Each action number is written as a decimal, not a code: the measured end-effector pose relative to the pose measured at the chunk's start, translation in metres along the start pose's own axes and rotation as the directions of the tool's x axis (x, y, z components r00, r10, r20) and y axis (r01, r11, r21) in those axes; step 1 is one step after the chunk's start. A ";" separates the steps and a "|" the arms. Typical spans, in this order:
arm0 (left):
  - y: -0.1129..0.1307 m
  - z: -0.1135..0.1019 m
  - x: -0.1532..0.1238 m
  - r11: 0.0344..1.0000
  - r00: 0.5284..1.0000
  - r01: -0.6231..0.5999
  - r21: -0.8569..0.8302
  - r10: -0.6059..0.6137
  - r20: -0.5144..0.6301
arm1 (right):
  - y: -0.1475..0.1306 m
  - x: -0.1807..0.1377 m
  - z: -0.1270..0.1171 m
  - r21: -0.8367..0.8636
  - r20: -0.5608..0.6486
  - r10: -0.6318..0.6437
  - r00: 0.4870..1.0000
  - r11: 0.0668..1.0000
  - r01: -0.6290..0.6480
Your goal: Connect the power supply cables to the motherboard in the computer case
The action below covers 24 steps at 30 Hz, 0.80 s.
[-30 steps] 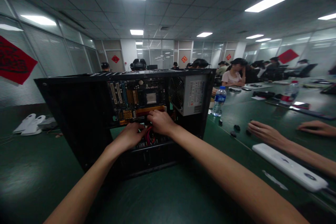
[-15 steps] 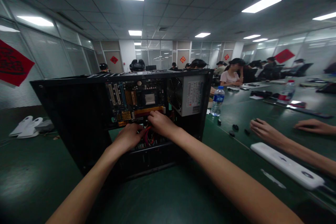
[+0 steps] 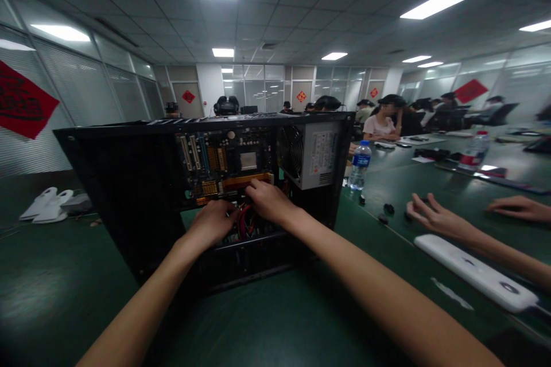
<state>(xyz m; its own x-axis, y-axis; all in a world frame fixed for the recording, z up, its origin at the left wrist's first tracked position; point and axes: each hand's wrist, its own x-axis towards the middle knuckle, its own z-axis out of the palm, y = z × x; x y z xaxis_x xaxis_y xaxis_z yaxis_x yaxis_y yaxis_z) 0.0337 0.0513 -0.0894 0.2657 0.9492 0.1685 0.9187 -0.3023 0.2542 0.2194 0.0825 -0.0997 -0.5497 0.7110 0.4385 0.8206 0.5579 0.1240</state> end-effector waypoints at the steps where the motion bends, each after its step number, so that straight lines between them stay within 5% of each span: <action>1: 0.000 0.000 0.000 1.000 1.000 0.004 0.000 -0.004 -0.003 | 0.001 0.000 0.001 0.003 0.003 0.006 1.000 1.000 -0.006; 24: -0.001 0.001 0.000 1.000 1.000 0.027 0.016 -0.026 -0.016 | 0.004 0.004 0.008 0.015 0.040 -0.013 0.999 1.000 0.012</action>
<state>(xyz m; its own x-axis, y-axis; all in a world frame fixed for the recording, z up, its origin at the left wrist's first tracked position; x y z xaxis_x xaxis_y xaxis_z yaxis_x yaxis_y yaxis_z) 0.0335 0.0518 -0.0905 0.2367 0.9553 0.1770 0.9299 -0.2755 0.2436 0.2197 0.0912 -0.1042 -0.5661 0.7203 0.4008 0.8113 0.5730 0.1162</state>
